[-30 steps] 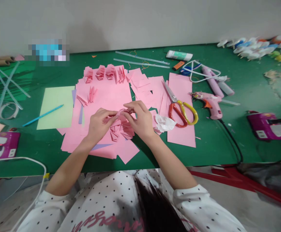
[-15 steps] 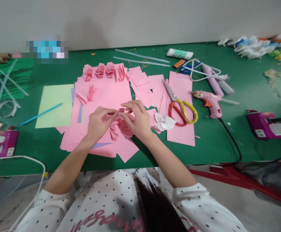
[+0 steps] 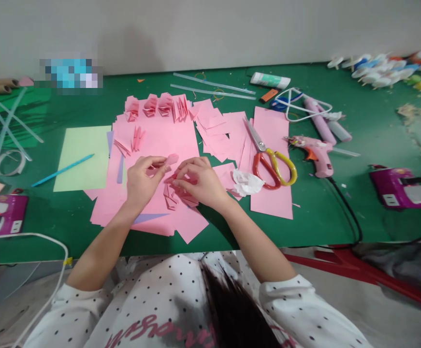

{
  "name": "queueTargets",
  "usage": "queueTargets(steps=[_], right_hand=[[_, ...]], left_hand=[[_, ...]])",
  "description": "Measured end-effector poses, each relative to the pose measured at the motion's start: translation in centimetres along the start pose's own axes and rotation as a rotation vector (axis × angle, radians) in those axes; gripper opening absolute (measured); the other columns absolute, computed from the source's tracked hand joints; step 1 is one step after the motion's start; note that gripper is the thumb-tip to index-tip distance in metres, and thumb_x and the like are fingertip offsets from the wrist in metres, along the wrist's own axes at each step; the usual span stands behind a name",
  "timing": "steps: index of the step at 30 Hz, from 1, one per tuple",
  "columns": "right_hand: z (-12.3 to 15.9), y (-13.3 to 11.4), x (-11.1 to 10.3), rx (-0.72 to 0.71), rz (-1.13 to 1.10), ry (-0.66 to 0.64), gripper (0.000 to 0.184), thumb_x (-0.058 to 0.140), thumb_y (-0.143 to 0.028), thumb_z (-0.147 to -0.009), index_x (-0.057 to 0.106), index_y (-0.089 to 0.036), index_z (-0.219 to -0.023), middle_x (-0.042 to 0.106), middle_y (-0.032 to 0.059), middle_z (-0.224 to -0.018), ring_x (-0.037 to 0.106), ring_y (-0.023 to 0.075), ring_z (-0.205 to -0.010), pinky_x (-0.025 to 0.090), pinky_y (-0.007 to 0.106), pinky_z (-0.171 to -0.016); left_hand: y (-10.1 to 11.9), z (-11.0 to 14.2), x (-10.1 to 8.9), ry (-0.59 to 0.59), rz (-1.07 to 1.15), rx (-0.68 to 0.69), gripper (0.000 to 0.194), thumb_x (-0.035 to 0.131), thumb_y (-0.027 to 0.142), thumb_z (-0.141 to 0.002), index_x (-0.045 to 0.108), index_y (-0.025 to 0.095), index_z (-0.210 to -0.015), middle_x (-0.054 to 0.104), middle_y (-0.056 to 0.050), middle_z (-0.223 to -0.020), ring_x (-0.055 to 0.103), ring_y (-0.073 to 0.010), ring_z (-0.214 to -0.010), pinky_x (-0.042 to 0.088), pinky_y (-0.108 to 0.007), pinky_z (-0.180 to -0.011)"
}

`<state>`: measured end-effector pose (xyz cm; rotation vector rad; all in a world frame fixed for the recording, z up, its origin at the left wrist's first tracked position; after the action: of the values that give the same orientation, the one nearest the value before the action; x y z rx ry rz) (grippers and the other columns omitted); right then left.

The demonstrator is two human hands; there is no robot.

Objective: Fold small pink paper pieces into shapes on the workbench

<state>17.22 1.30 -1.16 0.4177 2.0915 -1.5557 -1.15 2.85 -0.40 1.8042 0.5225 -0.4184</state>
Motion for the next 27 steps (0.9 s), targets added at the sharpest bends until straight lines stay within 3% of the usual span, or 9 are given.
queueTargets(steps=[3,8,13,20,27], right_hand=[[-0.1,-0.2,-0.8,0.044,-0.205,0.061,0.013,0.075,-0.032,-0.086,0.067,-0.024,-0.08,0.074,0.0042,-0.101,0.066,0.0236,-0.107,0.051,0.047,-0.099],[-0.3,0.2,-1.4,0.152,-0.336,0.255,0.014,0.074,-0.029,-0.085,0.064,-0.023,-0.095,0.072,0.0007,-0.088,0.069,0.0158,-0.079,0.056,0.033,-0.074],[-0.2,0.1,-1.4,0.091,-0.186,0.327,0.001,0.07,-0.024,-0.087,0.069,-0.024,-0.088,0.075,0.0011,-0.088,0.069,0.0172,-0.081,0.056,0.034,-0.075],[-0.1,-0.4,-1.2,-0.046,-0.089,0.345,0.007,0.067,-0.021,-0.09,0.072,-0.025,-0.087,0.075,0.0028,-0.089,0.069,0.0192,-0.082,0.058,0.038,-0.079],[0.0,-0.2,-0.3,-0.056,-0.049,0.359,0.007,0.067,-0.021,-0.091,0.072,-0.026,-0.089,0.067,0.0044,-0.093,0.065,0.0192,-0.085,0.059,0.038,-0.079]], left_hand=[[0.1,0.0,0.0,-0.015,0.026,-0.021,0.022,0.078,0.04,-0.084,0.077,0.021,-0.095,0.079,-0.005,-0.095,0.072,-0.0179,-0.084,0.059,-0.032,-0.082],[0.3,0.2,0.0,-0.062,0.103,-0.039,0.021,0.079,0.038,-0.083,0.077,0.02,-0.095,0.079,-0.006,-0.096,0.073,-0.0187,-0.085,0.059,-0.033,-0.083],[0.5,0.5,0.4,-0.147,0.161,-0.05,0.019,0.079,0.033,-0.082,0.078,0.02,-0.096,0.079,-0.006,-0.093,0.074,-0.019,-0.084,0.061,-0.034,-0.083],[0.2,0.6,0.9,-0.176,0.284,-0.131,0.024,0.081,0.036,-0.079,0.077,0.02,-0.096,0.079,-0.005,-0.089,0.074,-0.019,-0.08,0.065,-0.032,-0.074],[0.1,0.7,1.2,-0.205,0.339,-0.149,0.03,0.081,0.042,-0.079,0.077,0.02,-0.097,0.079,-0.005,-0.089,0.075,-0.0193,-0.078,0.066,-0.033,-0.074]])
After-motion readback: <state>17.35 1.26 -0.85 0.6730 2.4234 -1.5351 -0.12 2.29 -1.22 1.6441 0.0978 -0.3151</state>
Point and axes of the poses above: each hand's wrist, its own z-axis away from the middle knuckle, its own x-axis out of the palm, y = z × x, the point moved 2 cm from there along -z, towards the middle knuckle
